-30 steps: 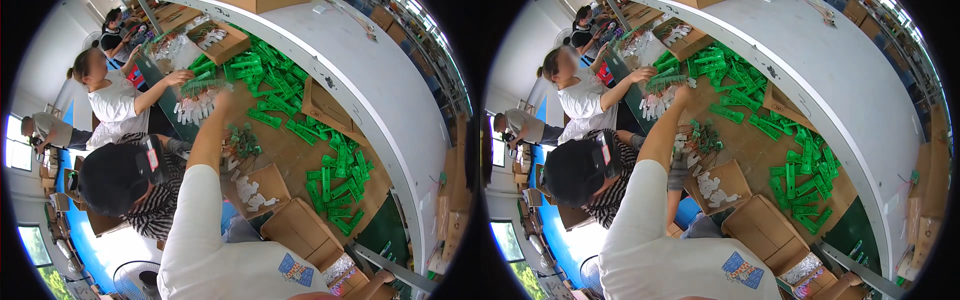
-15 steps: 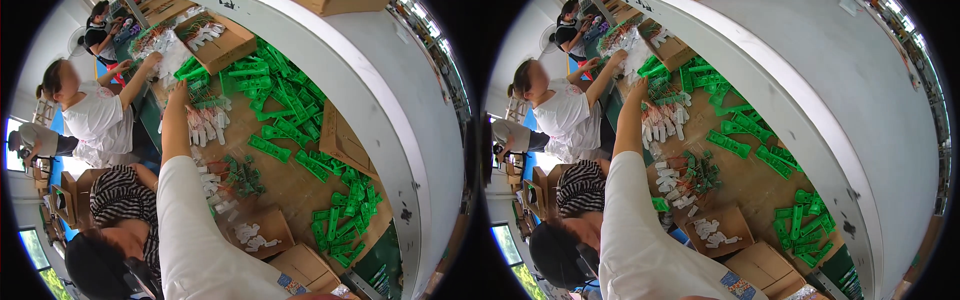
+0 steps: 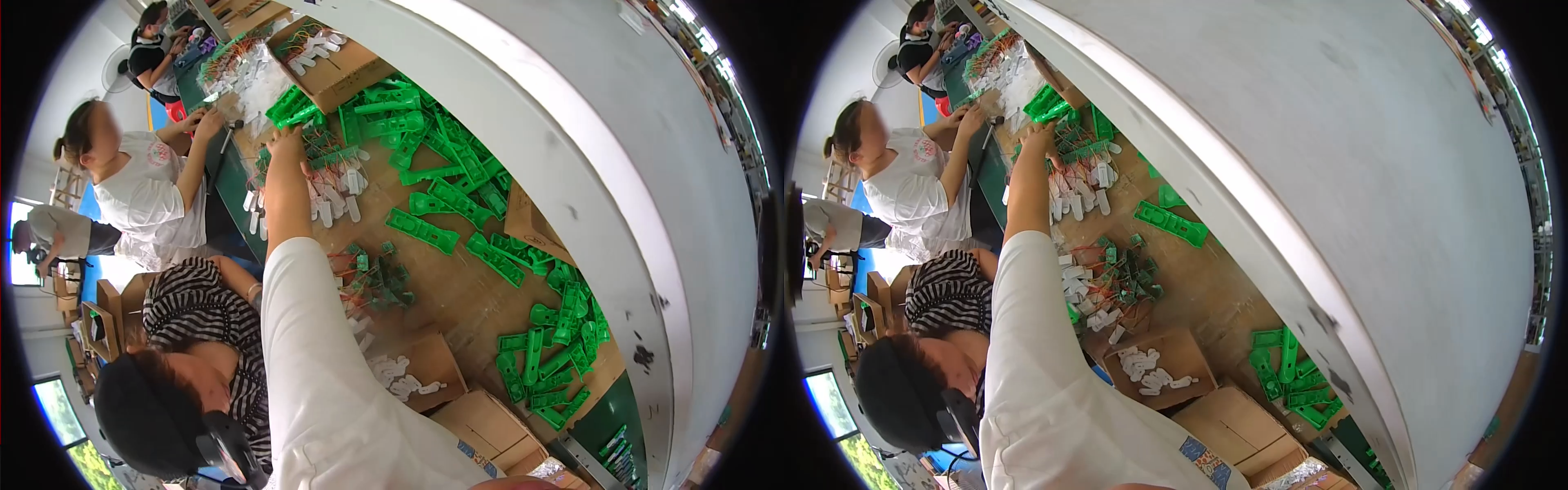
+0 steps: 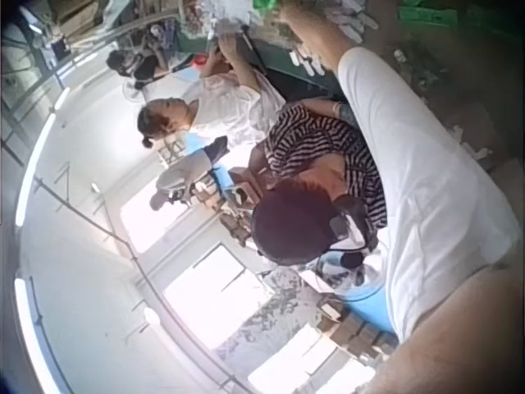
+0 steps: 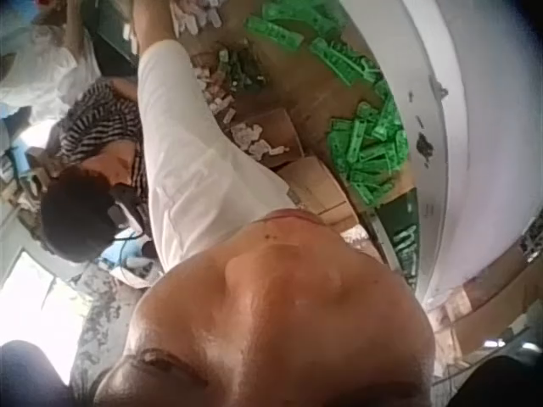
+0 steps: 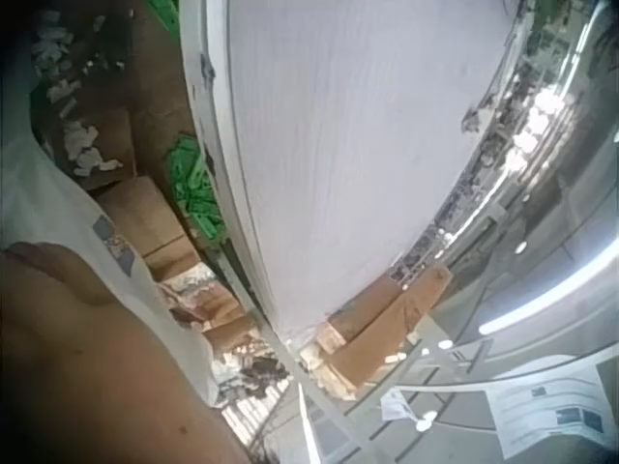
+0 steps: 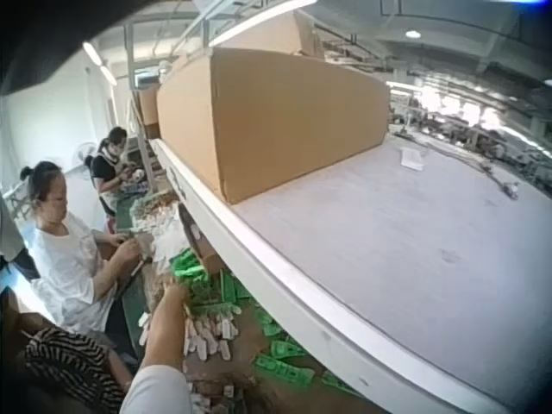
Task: Assembling and sorting LED lighting components at a factory workbench.
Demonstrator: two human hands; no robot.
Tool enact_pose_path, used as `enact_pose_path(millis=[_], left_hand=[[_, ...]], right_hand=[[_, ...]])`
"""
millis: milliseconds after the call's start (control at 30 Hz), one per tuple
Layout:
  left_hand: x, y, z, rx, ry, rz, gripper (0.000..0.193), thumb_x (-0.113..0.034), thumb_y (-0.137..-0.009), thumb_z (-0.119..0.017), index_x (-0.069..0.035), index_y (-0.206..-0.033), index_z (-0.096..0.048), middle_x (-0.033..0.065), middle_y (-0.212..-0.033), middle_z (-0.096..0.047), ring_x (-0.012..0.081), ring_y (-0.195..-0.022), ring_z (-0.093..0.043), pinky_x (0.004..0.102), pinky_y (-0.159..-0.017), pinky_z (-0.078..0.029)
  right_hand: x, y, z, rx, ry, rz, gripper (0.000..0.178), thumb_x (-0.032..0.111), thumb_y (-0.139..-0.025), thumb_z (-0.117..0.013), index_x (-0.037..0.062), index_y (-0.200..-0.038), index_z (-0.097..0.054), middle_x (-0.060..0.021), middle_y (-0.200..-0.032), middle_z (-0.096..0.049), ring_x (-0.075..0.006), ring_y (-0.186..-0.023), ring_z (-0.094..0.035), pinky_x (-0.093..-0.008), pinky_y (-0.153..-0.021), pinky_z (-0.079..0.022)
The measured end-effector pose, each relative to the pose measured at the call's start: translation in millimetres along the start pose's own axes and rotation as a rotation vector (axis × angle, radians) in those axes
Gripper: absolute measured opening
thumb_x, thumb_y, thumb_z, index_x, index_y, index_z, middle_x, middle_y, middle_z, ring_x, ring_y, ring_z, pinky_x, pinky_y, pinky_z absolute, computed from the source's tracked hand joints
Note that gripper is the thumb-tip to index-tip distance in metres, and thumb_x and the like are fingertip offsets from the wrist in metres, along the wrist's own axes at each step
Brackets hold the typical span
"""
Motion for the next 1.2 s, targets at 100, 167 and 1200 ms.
enact_pose_path(millis=[100,167,1200], left_hand=[[-16.5,26.8,7.2,-0.065,-0.061,0.044,0.128,-0.03,-0.033,-0.097,-0.027,-0.143,-0.034,0.0084,-0.15,-0.032,0.04,-0.138,-0.03,0.0619,-0.1,-0.038],[-59.5,47.3,4.3,-0.08,-0.094,-0.059,0.118,-0.026,-0.033,-0.096,-0.021,-0.137,-0.041,0.011,-0.142,-0.045,0.0349,-0.133,-0.039,0.0583,-0.098,-0.041],[-128.3,144.8,-9.2,0.09,-0.055,-0.227,0.114,-0.052,-0.045,-0.084,-0.002,-0.139,-0.042,0.0201,-0.131,-0.056,0.0338,-0.126,-0.05,0.0533,-0.113,-0.023]], right_hand=[[-14.1,-16.5,7.9,-0.015,-0.108,-0.003,0.048,0.041,-0.096,-0.04,0.0064,-0.128,-0.051,-0.0086,-0.138,-0.043,-0.0248,-0.123,-0.04,-0.0393,-0.104,-0.031],[-22.0,-23.6,6.9,-0.022,-0.181,-0.011,0.047,0.041,-0.096,-0.041,0.006,-0.127,-0.052,-0.0088,-0.136,-0.044,-0.0248,-0.122,-0.041,-0.0394,-0.103,-0.032],[-17.2,-29.6,11.9,-0.164,-1.066,-0.105,0.034,0.029,-0.093,-0.053,-0.0003,-0.107,-0.063,-0.0125,-0.115,-0.06,-0.0262,-0.097,-0.058,-0.0402,-0.084,-0.051]])
Point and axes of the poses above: each hand's wrist, its own y-axis away from the middle knuckle, its own z-axis out of the back of the hand, x = y × z, the point moved 10 cm from there along -y, towards the middle knuckle
